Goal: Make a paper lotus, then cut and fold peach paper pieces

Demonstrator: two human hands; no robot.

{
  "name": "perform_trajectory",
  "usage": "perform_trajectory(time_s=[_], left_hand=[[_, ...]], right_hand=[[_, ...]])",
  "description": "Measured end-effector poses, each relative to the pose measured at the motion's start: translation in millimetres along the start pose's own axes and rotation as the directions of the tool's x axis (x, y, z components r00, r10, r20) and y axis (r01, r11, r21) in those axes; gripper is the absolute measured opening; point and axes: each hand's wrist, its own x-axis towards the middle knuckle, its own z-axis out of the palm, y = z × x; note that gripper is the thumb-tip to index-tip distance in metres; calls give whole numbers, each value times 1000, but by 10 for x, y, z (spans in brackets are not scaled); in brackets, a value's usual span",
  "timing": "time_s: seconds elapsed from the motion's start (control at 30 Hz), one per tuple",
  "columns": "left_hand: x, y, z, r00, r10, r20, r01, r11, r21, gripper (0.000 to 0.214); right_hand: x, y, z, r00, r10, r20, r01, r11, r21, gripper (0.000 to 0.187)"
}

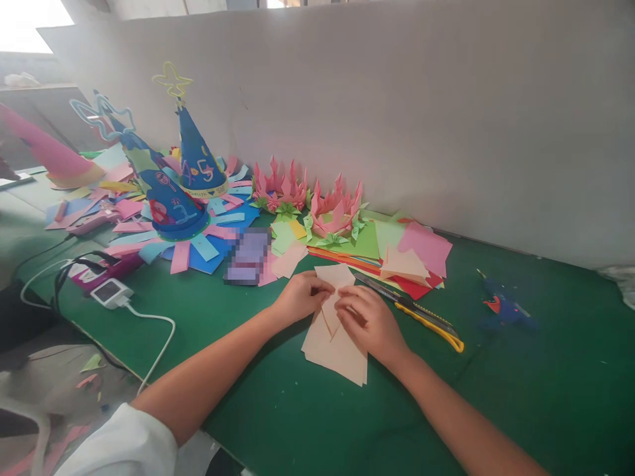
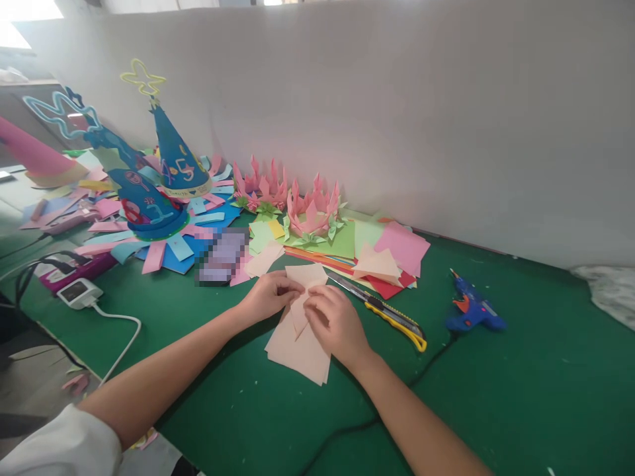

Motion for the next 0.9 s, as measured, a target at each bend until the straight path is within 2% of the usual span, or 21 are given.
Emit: perform_trajectory(time_s=[0.17, 0.37, 0.53, 0.67, 0.77, 0.83, 0.9], left_hand=[[0, -6, -15, 996, 89, -2, -89, 996, 8, 20], [-21, -1, -20, 996, 86, -17, -85, 996, 36, 19], [-42, -2, -56, 995, 92, 44, -98, 983, 157, 12], [-31, -33, -81, 990, 139, 15, -137, 943, 303, 11], [-10, -31, -72, 961, 258, 95, -275, 921, 278, 14], [2, -11, -58, 918, 343, 200, -376, 913, 160, 22], [9, 17, -48, 879, 398, 265, -426, 903, 55, 25]], right_hand=[[-8, 4, 14, 998, 1, 57, 1, 999, -33, 14], [-15, 11, 35, 996, -7, 87, 9, 1000, -25, 18], [-43, 43, 57, 996, 10, 88, -8, 1000, -23, 19], [-44, 45, 64, 997, -10, 77, 12, 1000, -27, 18], [-27, 16, 52, 998, -37, 60, 39, 999, -33, 18], [-21, -7, 38, 997, -52, 48, 55, 997, -54, 18], [-24, -23, 24, 997, -55, 48, 59, 994, -88, 16]])
